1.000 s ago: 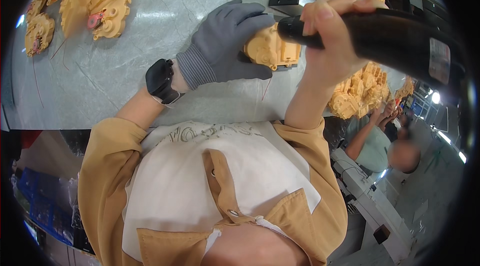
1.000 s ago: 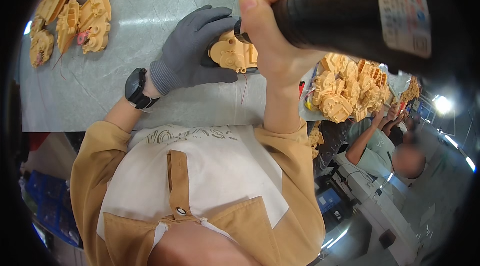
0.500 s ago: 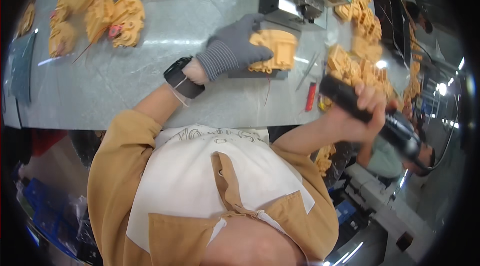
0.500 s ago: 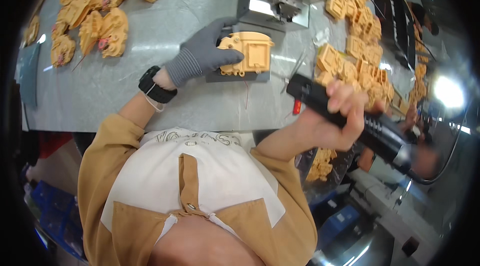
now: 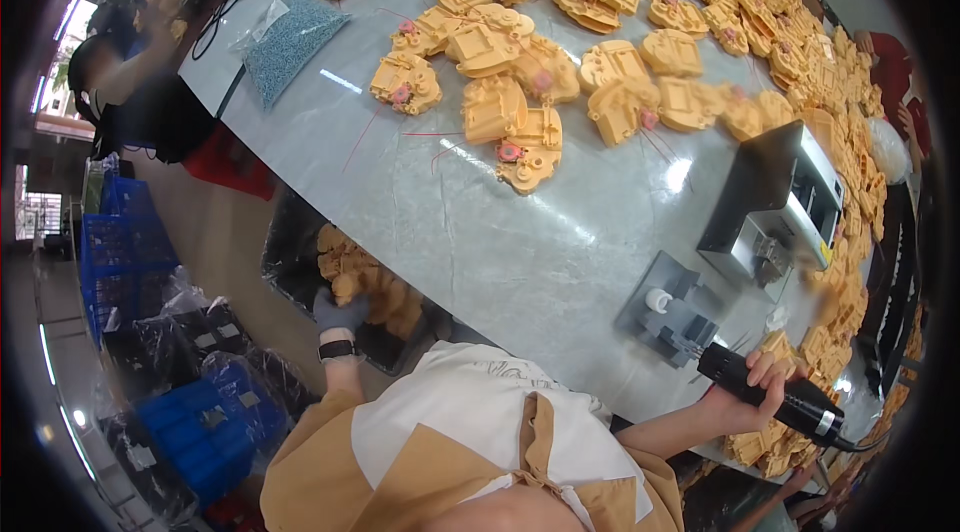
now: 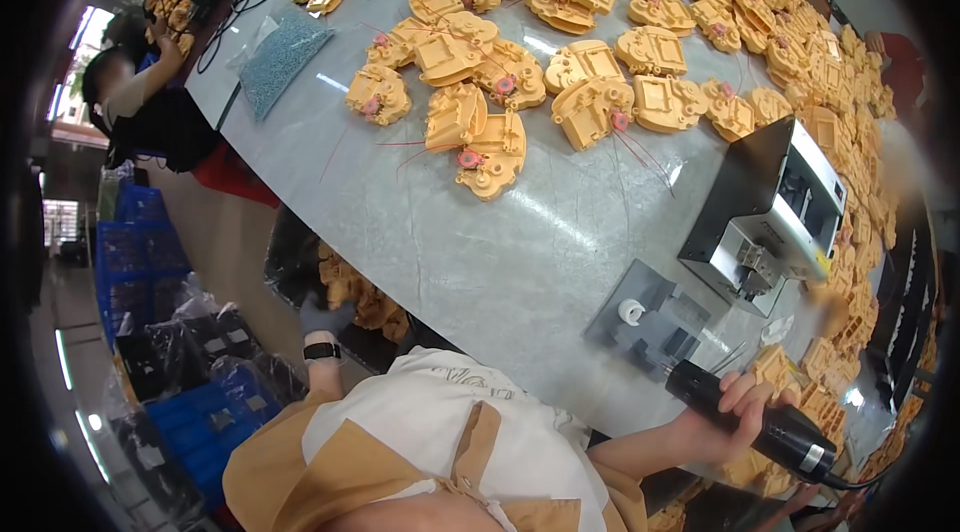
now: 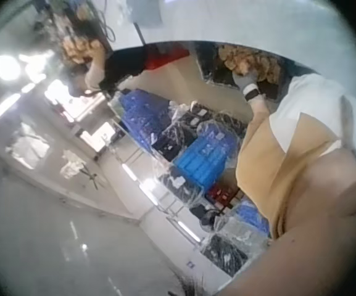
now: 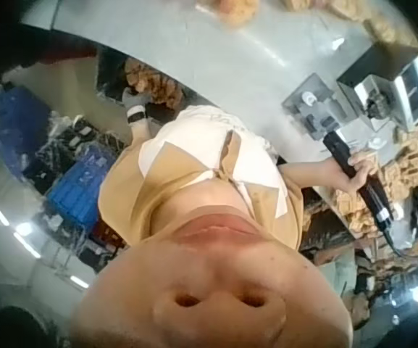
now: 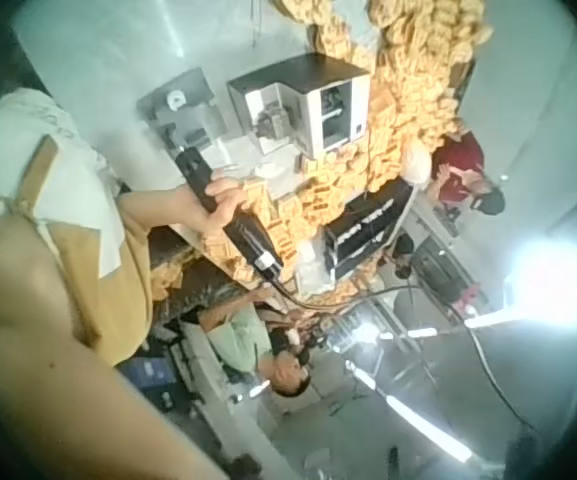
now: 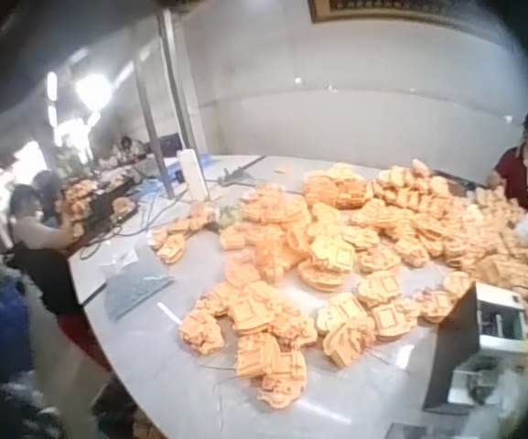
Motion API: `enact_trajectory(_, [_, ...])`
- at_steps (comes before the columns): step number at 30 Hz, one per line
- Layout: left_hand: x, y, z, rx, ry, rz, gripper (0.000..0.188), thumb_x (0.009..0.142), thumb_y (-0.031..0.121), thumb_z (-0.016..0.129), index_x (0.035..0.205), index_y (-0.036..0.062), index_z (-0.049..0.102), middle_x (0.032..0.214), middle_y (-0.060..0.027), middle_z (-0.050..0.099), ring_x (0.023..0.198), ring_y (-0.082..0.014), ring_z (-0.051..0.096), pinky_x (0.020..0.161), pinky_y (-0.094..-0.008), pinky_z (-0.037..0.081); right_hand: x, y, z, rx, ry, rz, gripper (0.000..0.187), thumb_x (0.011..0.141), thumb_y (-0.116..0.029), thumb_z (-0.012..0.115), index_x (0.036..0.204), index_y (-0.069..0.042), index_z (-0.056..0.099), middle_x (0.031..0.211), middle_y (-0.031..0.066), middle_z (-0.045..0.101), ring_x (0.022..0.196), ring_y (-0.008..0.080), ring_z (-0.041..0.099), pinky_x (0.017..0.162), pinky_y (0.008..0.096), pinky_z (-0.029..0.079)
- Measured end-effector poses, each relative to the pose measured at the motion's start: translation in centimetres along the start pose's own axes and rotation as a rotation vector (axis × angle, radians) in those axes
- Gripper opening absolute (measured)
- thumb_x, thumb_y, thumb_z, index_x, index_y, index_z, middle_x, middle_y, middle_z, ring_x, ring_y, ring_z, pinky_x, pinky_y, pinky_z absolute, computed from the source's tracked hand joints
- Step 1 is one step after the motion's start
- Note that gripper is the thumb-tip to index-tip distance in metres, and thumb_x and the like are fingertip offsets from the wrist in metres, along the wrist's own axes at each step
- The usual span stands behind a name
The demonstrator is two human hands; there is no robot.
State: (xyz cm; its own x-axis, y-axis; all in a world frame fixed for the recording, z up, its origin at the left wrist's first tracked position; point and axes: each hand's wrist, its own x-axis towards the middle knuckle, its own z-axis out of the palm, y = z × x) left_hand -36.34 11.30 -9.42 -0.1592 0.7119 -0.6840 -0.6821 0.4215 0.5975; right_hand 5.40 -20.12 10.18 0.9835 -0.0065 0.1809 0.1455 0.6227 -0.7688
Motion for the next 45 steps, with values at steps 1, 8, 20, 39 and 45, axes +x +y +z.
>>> enact_trajectory(1, [-1.6,0.0,4.0,0.013,-0.114,0.178,0.04,0.084,0.027,0.052,0.113,-0.001,0.048,0.111,-0.0151,0.056,0.099,-0.0225,0.055,0.078,-0.0343,0.047,-0.4,-0.1,-0.2,0.028,-0.019,-0.044,0.032,0.078,-0.003,0.048,0.109,-0.005,0.044,0.062,-0.0007,0.034,0.055,0.0096,0.036,0.063,0.0276,0.032])
enact_trajectory(8, [-5.2,-3.7,30.0,1.978,-0.804,1.663,0.05,0.069,0.014,0.051,0.118,0.0093,0.049,0.124,-0.0203,0.047,0.115,-0.038,0.042,0.099,-0.056,0.023,-0.9,-1.3,0.4,-0.062,-0.036,-0.174,0.034,0.076,-0.003,0.049,0.11,-0.004,0.043,0.061,0.0,0.036,0.053,0.0107,0.038,0.061,0.0284,0.034])
enact_trajectory(20, [-3.3,-7.0,26.0,1.49,-0.699,1.722,0.048,0.066,0.024,0.073,0.106,0.0067,0.054,0.1,-0.011,0.054,0.092,-0.0262,0.053,0.081,-0.0371,0.045,-1.6,-1.2,-3.9,-0.095,0.173,-0.141,0.035,0.074,-0.006,0.051,0.109,-0.007,0.045,0.061,0.0003,0.033,0.053,0.0117,0.038,0.062,0.0292,0.036])
enact_trajectory(39, [-17.6,-14.9,24.0,0.119,-1.152,-1.111,0.059,0.074,0.013,0.057,0.127,-0.0004,0.037,0.12,-0.0168,0.048,0.105,-0.0314,0.052,0.088,-0.0453,0.043,-2.1,-1.9,-5.6,-0.073,0.193,-0.14,0.036,0.075,-0.007,0.05,0.111,-0.007,0.045,0.066,0.0008,0.038,0.057,0.0135,0.041,0.063,0.032,0.036])
enact_trajectory(45, [-26.5,-20.2,23.1,0.875,-1.298,-0.755,0.07,0.067,0.002,0.068,0.128,0.0032,0.034,0.118,-0.0129,0.049,0.108,-0.0236,0.052,0.088,-0.0348,0.047,-2.3,-2.6,-5.6,-0.119,0.162,-0.17,0.04,0.075,-0.007,0.049,0.114,-0.008,0.042,0.059,0.001,0.037,0.052,0.0144,0.041,0.061,0.0323,0.037])
